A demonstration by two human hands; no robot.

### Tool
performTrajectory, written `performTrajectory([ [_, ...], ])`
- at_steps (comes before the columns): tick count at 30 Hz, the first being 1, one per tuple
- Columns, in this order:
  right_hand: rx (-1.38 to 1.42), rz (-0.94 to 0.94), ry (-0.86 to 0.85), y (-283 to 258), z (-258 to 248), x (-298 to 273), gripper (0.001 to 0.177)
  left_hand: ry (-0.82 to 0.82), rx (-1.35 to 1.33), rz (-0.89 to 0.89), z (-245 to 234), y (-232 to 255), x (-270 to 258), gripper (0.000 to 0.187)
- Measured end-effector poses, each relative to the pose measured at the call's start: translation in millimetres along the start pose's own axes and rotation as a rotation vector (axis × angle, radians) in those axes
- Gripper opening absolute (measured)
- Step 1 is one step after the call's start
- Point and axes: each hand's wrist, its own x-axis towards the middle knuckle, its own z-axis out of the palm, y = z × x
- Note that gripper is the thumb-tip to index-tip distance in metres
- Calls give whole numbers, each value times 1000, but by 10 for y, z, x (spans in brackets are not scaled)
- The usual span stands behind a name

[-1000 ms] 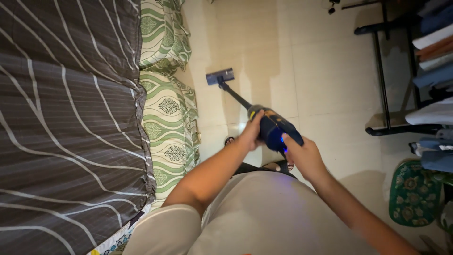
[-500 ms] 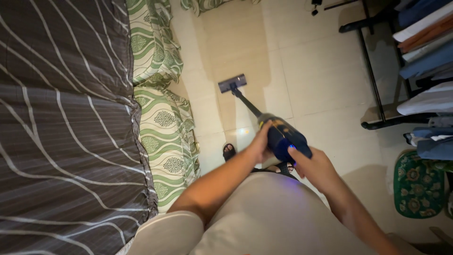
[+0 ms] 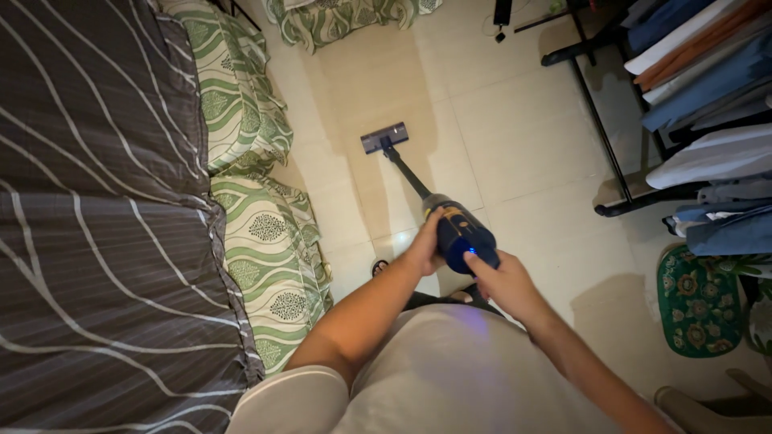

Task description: Vacuuming the floor around a bed and clothes rack using a handheld vacuum cleaner.

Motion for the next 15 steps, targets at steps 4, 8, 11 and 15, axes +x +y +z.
performTrajectory([
  [4,-36,29,-11,47,79,91,42,-2,10,5,-73,93,17,57],
  [8,-28,14,7,24,32,29,40,17,32,-37,32,95,-43,59],
  [11,-20,-4,13,-15,-111,-174,40,21,19,-84,138,-88,-102,60],
  [15,-149,27,46,-194,-364,-509,43,-55,-48,-140,493,-281,-341,64],
])
